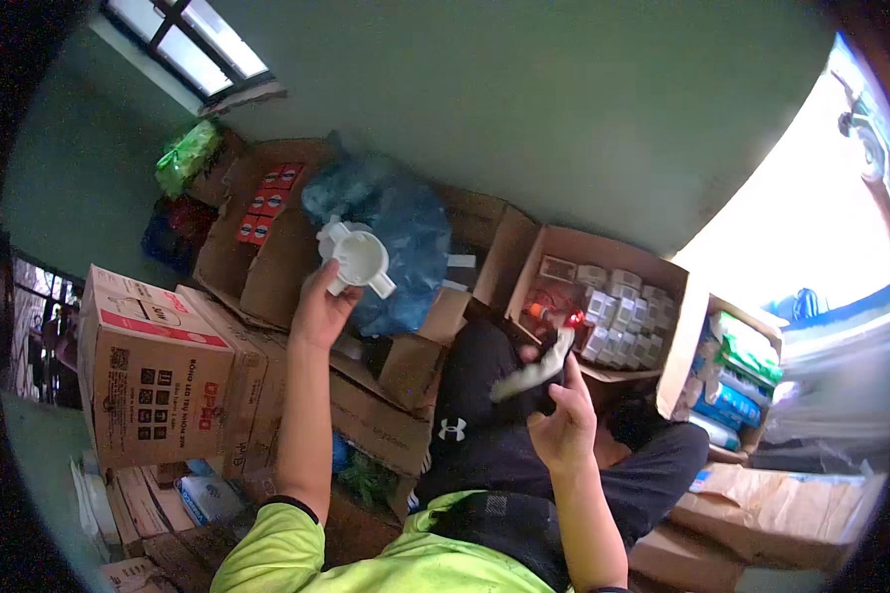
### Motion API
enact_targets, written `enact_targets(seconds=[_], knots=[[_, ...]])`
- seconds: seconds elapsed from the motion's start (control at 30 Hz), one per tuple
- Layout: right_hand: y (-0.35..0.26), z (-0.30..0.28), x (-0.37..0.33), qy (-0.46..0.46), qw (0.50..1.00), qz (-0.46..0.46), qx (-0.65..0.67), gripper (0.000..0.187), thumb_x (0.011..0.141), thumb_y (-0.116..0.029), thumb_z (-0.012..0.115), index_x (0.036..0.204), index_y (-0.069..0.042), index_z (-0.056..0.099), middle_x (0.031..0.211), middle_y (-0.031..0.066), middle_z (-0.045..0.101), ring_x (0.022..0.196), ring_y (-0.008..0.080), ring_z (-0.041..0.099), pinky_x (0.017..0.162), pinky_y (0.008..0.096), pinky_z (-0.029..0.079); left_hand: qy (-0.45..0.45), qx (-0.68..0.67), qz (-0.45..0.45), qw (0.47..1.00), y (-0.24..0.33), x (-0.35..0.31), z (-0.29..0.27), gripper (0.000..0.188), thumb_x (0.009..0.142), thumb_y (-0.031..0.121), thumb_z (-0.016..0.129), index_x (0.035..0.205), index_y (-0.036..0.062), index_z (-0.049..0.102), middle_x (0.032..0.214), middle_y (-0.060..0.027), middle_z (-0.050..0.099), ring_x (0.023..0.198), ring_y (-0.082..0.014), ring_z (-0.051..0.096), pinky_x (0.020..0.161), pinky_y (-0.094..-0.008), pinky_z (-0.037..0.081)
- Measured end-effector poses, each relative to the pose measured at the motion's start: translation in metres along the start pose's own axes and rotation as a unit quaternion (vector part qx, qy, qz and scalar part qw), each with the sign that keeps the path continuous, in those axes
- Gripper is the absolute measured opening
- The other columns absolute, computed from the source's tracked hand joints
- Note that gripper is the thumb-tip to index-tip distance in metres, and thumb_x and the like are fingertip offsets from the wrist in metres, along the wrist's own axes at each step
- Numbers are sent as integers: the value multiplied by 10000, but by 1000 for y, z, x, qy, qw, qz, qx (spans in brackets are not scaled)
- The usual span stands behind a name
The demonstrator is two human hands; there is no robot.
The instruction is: Assembling components into a plastic electrical junction box.
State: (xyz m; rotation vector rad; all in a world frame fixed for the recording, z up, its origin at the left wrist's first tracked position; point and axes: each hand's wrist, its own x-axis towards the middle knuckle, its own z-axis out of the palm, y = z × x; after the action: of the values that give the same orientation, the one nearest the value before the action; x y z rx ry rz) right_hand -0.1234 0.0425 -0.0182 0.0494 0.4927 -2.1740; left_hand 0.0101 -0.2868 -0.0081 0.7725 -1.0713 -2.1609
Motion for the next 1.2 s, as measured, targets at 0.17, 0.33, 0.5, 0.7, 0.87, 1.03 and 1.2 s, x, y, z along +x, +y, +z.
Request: enact_targets(seconds=[0.17, 0.33, 0.5, 0.7, 0.87, 1.03, 1.2], knots=[[-35, 22, -28, -49, 985, -119, -112, 692, 826, 116, 583, 1444, 46, 279, 1362, 214, 498, 1216, 241, 552, 985, 295, 467, -41, 5, -45, 998, -45, -50, 57, 268, 876, 220, 673, 1084, 69, 598, 1043, -55, 613, 973, -177, 610, 725, -335, 546], [-66, -2, -47, 125, 931, -243, -240, 308, 944, -74, 603, 1226, 24, 527, 1103, 65, 642, 985, 128, 624, 884, 273, 503, -170, -141, -140, 965, -73, -94, 116, 455, 907, 332, 588, 1241, 28, 535, 1191, -156, 600, 1136, -311, 577, 942, -490, 493], [-56, -9, -52, 121, 927, -296, -195, 306, 1006, -185, 524, 1248, 0, 548, 1119, 58, 636, 976, 135, 621, 884, 287, 506, -256, -265, -228, 901, -110, -120, 150, 569, 914, 388, 537, 1345, 23, 467, 1337, -227, 509, 1218, -407, 512, 979, -529, 448], [-66, -5, -72, 152, 925, -287, -195, 376, 990, -101, 486, 1350, -5, 436, 1232, 139, 584, 1103, 180, 569, 944, 330, 477, -250, -196, -217, 923, -133, -131, 162, 609, 932, 451, 508, 1390, 59, 424, 1376, -267, 459, 1221, -395, 514, 909, -467, 483], [-42, -4, -70, 116, 778, -450, -423, 447, 772, 92, 646, 1193, -5, 531, 1195, 146, 600, 1075, 210, 596, 865, 321, 523, -279, -118, -170, 938, -149, -138, 160, 560, 951, 437, 490, 1384, 95, 392, 1346, -197, 495, 1182, -321, 539, 934, -433, 471], [-26, -7, -62, 127, 464, -431, -763, 220, 623, -57, 688, 837, -82, 646, 907, 107, 536, 833, 256, 566, 689, 363, 484, -241, -87, -175, 951, -162, -156, 168, 448, 951, 352, 502, 1331, 124, 436, 1253, -67, 556, 1185, -217, 532, 1015, -396, 407], [-30, -8, -71, 69, 457, -335, -821, 144, 717, -80, 650, 860, -69, 660, 930, 118, 500, 879, 271, 563, 720, 383, 493, -219, -98, -200, 950, -163, -155, 162, 399, 957, 225, 484, 1334, 107, 429, 1227, -77, 554, 1144, -219, 550, 992, -389, 425]])
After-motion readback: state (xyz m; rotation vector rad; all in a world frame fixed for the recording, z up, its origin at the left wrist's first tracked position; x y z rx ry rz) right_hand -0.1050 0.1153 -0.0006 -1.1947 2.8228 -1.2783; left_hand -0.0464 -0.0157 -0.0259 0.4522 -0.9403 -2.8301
